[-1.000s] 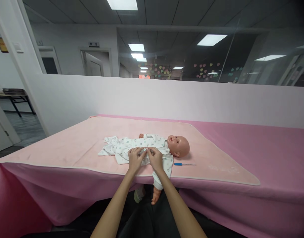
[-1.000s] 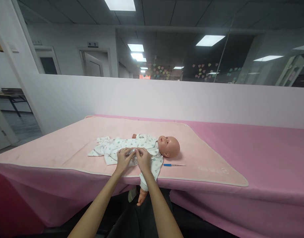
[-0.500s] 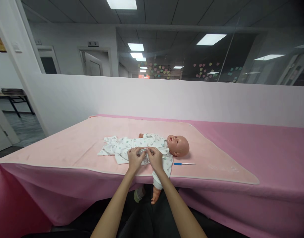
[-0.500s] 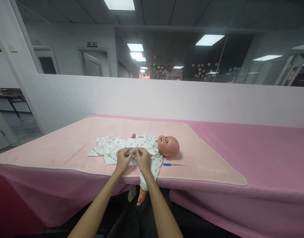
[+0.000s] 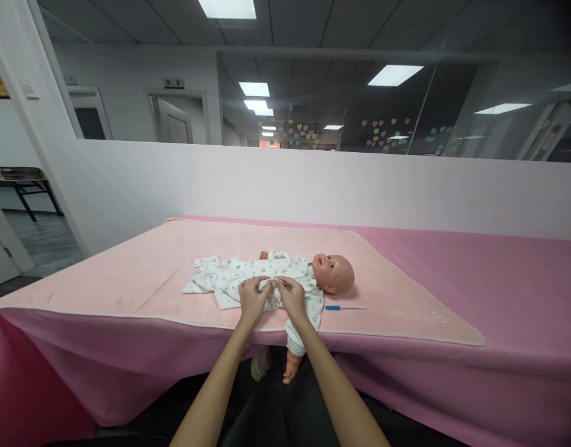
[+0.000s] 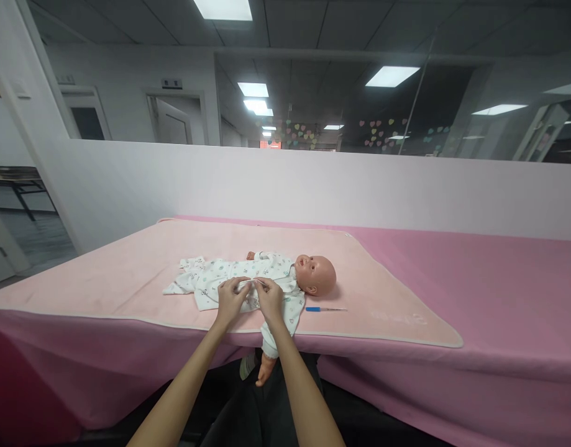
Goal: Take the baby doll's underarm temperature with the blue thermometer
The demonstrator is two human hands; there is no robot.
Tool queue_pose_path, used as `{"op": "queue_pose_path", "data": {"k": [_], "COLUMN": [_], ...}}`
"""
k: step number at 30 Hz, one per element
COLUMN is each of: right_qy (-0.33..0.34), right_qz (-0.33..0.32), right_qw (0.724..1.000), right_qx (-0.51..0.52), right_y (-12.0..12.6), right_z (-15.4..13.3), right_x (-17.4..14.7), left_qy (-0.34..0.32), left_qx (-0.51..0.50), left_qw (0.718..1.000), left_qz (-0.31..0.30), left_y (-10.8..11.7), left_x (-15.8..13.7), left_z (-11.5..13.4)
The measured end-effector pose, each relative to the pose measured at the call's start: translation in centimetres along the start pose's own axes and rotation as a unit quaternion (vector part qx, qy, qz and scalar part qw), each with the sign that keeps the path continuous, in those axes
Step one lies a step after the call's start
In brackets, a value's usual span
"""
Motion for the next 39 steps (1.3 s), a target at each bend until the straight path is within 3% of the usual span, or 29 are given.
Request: {"op": "queue_pose_path", "data": {"k": [7,15,21,24,30,39], "right_qy": [-0.041,-0.077,-0.076,-0.058,-0.033,-0.009], "right_qz": [0.0,0.02,0.02,0.017,0.012,0.032], "right_qw": [0.999,0.995,0.995,0.997,0.998,0.999], "right_qx": [0.016,0.061,0.064,0.055,0.053,0.027], "right_y": [0.0,0.6,0.5,0.4,0.2,0.5], "right_z": [0.2,0.5,0.3,0.2,0.0,-0.5], "right_x": [0.0,-0.1,-0.2,-0.2,-0.1,-0.1], "left_qy": [0.011,0.123,0.113,0.074,-0.07,-0.048], "left_qx": [-0.038,-0.091,-0.003,0.072,0.15,0.124], "left_qw": [0.999,0.978,0.973,0.978,0.984,0.988], "left_qz": [0.026,0.142,0.202,0.182,0.062,0.075], "left_y": [0.5,2.3,3.5,3.3,1.2,1.4], "left_x": [0.0,-0.8,-1.0,-0.9,-0.9,-0.8], "left_z": [-0.1,-3.5,-2.9,-1.1,3.2,2.0]}}
Point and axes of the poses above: each hand's wrist, its own x-axis towards the middle knuckle, its own y-axis out of the back of the hand, z = x × y, the point moved 8 cm from there along x, towards the middle knuckle
